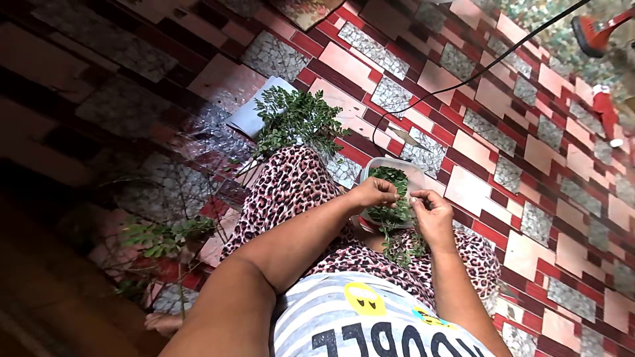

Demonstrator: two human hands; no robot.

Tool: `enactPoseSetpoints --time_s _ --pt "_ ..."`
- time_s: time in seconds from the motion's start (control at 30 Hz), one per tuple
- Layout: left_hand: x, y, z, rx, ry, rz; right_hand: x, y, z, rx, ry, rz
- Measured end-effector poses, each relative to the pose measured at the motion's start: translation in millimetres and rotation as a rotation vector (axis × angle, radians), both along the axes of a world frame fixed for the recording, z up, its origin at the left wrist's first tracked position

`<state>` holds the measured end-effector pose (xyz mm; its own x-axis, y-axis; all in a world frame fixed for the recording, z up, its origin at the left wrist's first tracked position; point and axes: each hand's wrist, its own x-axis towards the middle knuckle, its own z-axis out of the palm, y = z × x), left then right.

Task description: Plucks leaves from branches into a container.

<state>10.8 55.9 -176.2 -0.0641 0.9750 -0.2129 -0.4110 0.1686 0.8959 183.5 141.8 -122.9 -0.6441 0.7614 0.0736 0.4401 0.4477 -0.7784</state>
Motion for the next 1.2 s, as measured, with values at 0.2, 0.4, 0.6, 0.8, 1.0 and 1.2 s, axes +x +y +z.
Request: enactPoseSetpoints --time_s 0.2,0.4,0.6,0.8,1.0,1.2 --pt "2 -10 8 -0.003 0.029 -0.016 -5 -2 -1 -0.207 -0.021 -0.011" --pt "2 -9 12 -0.054 0.051 -0.042 -9 -2 -12 -0.264 0.068 -0.034" --pt "-2 -1 5 -0.056 -0.044 -0.082 -13 -3 -13 -0.281 0.017 -0.084" --pt "-2 -1 5 -0.066 -0.074 -0.085 -11 -2 -11 -0.434 0.118 -0.121" --pt "-1 0 4 -0.079 -0.072 -0.096 -11 -1 -13 -0.447 0.169 -0.103" --pt "-2 -1 7 -0.093 -0.031 -0.114 -11 9 -7 -0.357 0.096 -0.161"
